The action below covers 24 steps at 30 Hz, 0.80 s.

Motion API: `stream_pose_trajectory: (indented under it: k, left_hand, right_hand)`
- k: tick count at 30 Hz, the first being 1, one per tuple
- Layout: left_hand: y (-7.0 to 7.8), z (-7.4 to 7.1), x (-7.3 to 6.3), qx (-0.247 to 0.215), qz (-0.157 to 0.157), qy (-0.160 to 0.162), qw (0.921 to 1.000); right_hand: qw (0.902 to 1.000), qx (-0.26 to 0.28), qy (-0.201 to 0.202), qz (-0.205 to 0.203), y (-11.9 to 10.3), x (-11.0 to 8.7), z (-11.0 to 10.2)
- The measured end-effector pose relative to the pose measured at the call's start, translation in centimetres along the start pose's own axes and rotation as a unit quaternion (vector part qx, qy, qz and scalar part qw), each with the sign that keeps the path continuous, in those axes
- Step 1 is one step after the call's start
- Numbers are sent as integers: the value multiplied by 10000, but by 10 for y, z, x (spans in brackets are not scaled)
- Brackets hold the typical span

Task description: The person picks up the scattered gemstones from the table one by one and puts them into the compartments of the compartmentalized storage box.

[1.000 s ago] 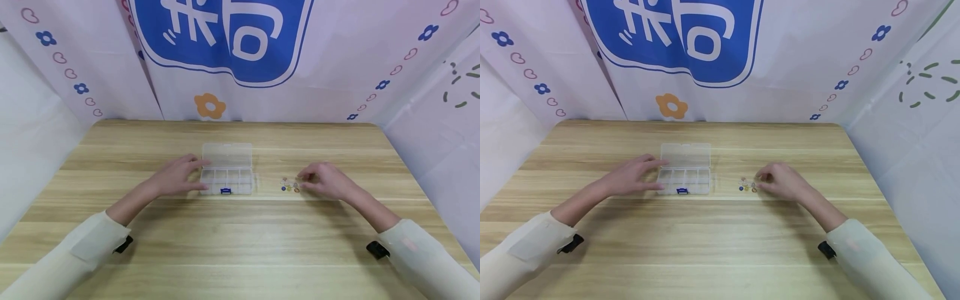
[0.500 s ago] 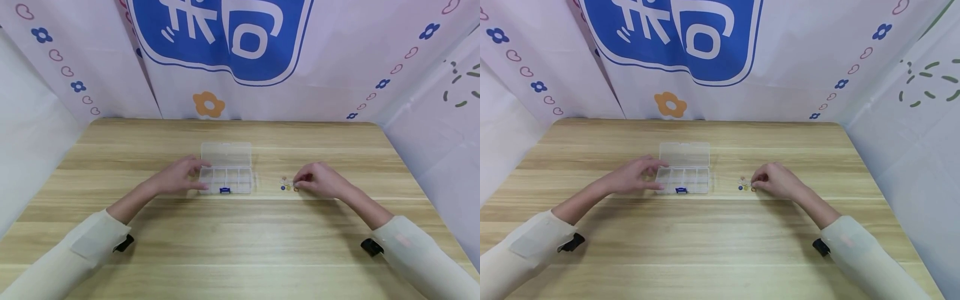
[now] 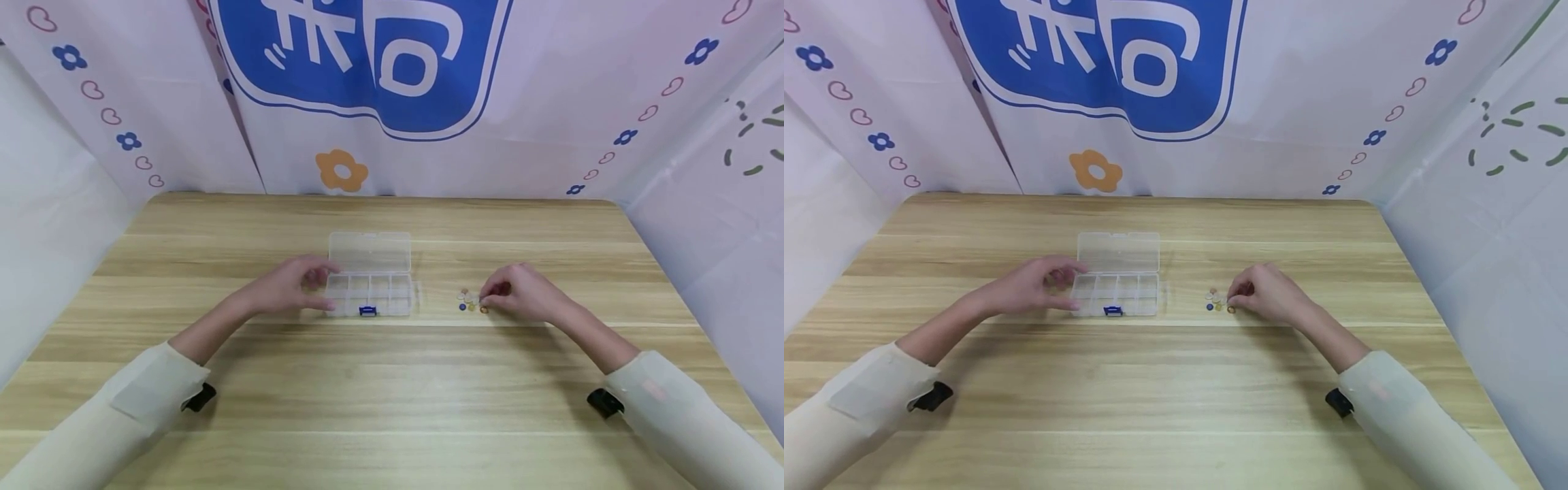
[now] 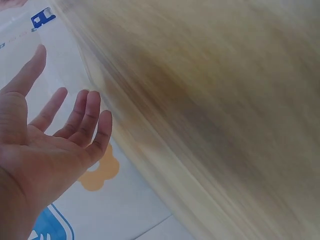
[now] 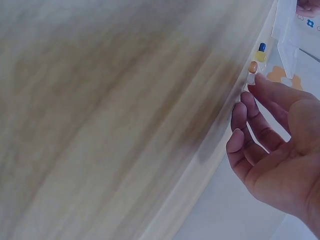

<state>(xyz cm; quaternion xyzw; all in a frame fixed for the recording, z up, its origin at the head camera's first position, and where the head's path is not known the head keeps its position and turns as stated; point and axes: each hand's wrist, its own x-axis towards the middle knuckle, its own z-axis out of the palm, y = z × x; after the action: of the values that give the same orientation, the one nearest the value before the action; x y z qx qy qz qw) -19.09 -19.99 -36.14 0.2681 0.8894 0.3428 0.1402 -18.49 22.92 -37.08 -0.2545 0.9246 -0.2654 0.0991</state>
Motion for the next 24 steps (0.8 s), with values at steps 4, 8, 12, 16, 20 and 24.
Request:
stream_pose_trajectory:
  k: [4,8,12,16,20,24]
  left_hand:
    - [-2,-1,-2,-66,-16,22,10000]
    - [-4,-1,-2,-165,-59,23,9998]
    - [-4,-1,-3,-313,-133,2,9994]
    - [-4,0,-2,-385,-198,15,9991]
    - [-4,0,-2,-440,-239,34,9987]
    - [-5,0,-2,-534,-221,10,9983]
  right_hand:
    - [9999,122,-23,20,-1,-1,0]
    - [9997,245,-22,80,-1,-1,-2]
    - [9995,235,73,175,0,0,-3]
    - [9993,273,147,198,1,1,-4]
    - [9991,324,226,163,0,3,-4]
    - [9988,334,343,53,-1,6,-4]
